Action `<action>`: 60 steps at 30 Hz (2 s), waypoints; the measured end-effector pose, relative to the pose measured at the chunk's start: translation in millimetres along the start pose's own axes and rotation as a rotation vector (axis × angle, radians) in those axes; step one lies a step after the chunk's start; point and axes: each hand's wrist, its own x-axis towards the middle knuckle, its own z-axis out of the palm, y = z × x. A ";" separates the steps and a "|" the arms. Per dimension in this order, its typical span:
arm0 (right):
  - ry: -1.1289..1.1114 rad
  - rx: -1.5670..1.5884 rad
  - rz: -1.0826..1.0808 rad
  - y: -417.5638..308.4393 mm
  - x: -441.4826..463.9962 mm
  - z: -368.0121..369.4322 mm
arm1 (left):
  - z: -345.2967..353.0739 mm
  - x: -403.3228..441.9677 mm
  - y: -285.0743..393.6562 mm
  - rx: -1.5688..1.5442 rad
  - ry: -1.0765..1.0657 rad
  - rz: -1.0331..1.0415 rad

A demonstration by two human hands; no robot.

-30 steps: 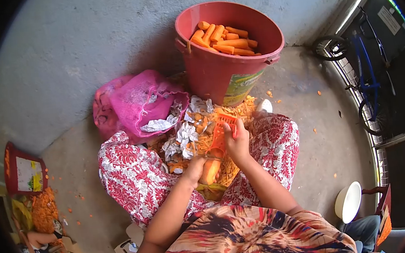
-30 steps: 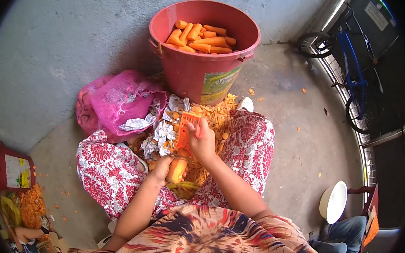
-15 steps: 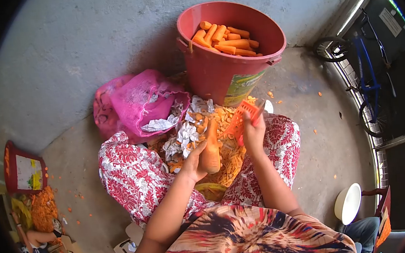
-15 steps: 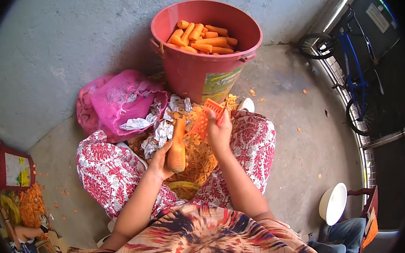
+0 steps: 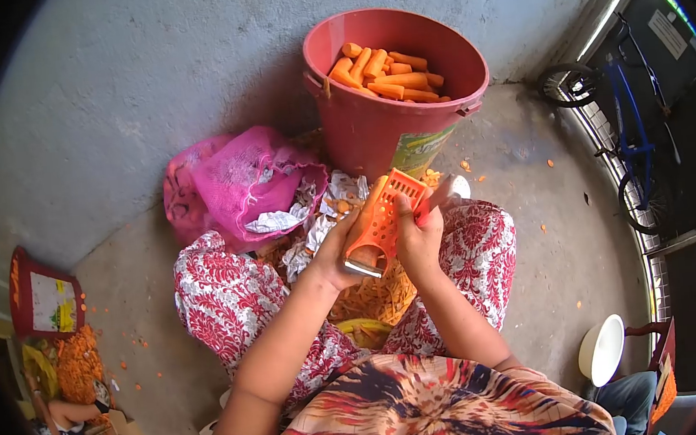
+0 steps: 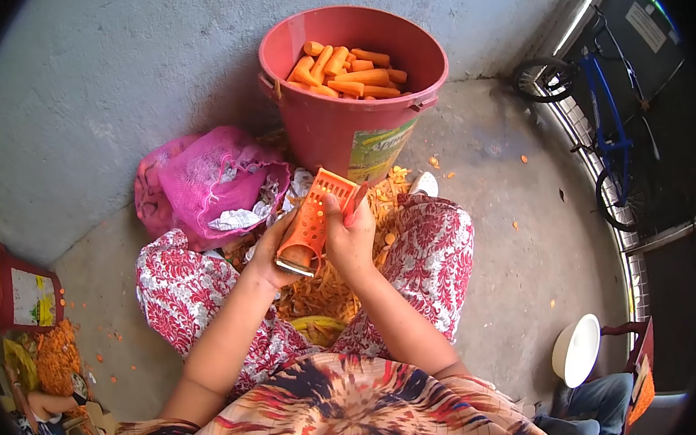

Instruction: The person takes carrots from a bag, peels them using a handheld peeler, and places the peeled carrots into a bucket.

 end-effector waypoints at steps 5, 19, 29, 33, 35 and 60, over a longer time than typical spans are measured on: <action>-0.016 -0.064 -0.018 0.3 -2.6 -1.0 | 6.6 -0.9 -4.0 -0.059 0.028 0.016; 0.207 -0.390 -0.160 28.7 41.8 -30.3 | -23.6 -3.6 -14.6 0.357 0.177 -0.066; 0.363 -0.279 -0.193 9.1 60.9 -50.4 | -30.8 -9.2 -13.0 0.238 0.253 -0.027; 0.242 -0.318 -0.106 14.8 50.9 -53.8 | -38.4 -4.3 -14.8 0.120 0.241 -0.033; 0.173 -0.205 -0.026 13.8 36.7 -41.4 | -32.5 -6.0 -15.0 0.132 0.244 -0.044; -0.085 -0.127 0.138 26.0 -0.5 -8.4 | -29.0 -6.4 -17.5 0.090 0.249 -0.041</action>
